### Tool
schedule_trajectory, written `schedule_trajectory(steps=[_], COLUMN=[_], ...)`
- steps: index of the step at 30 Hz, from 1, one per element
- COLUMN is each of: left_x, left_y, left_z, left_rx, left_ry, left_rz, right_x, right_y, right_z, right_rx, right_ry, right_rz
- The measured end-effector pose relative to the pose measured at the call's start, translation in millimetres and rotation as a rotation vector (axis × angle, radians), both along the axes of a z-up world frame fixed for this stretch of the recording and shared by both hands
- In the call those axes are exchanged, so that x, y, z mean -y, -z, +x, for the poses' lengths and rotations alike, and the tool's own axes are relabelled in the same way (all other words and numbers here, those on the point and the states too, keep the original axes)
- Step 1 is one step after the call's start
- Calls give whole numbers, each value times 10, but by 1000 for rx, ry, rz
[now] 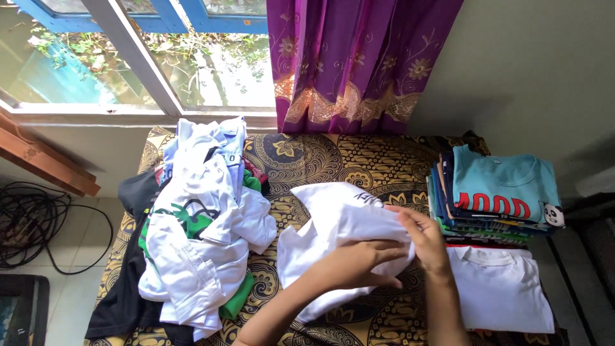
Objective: Folding several t-shirts and stacking them neatly on a surface.
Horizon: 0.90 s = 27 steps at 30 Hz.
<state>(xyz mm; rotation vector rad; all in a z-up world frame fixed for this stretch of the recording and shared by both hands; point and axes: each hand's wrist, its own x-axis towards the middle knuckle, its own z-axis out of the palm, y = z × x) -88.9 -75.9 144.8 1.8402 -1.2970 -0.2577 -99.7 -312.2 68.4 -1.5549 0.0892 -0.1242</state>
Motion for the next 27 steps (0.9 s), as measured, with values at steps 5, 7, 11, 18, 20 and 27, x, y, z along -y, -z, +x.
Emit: schedule_trajectory(steps=[5,7,11,18,20,27], left_x=[-273,-411,-502,-375,-354,-216], left_y=[425,395,149,176,249,490], left_z=[192,265,398,563,628,721], left_rx=[9,-46,-50,-237,-150,-194], left_ry=[0,-65,-474,-288,-273,-474], left_rz=[-110,-110,184,-54,-13,-293], right_x=[424,507,347,137,230,-12], right_y=[192,207,127,152,180,-269], right_z=[2,22,48,75,64,59], right_rx=[37,54,-95,-27,-33,308], right_ry=[57,80,121,108,61,387], right_rz=[120,207,471,235,336,-289])
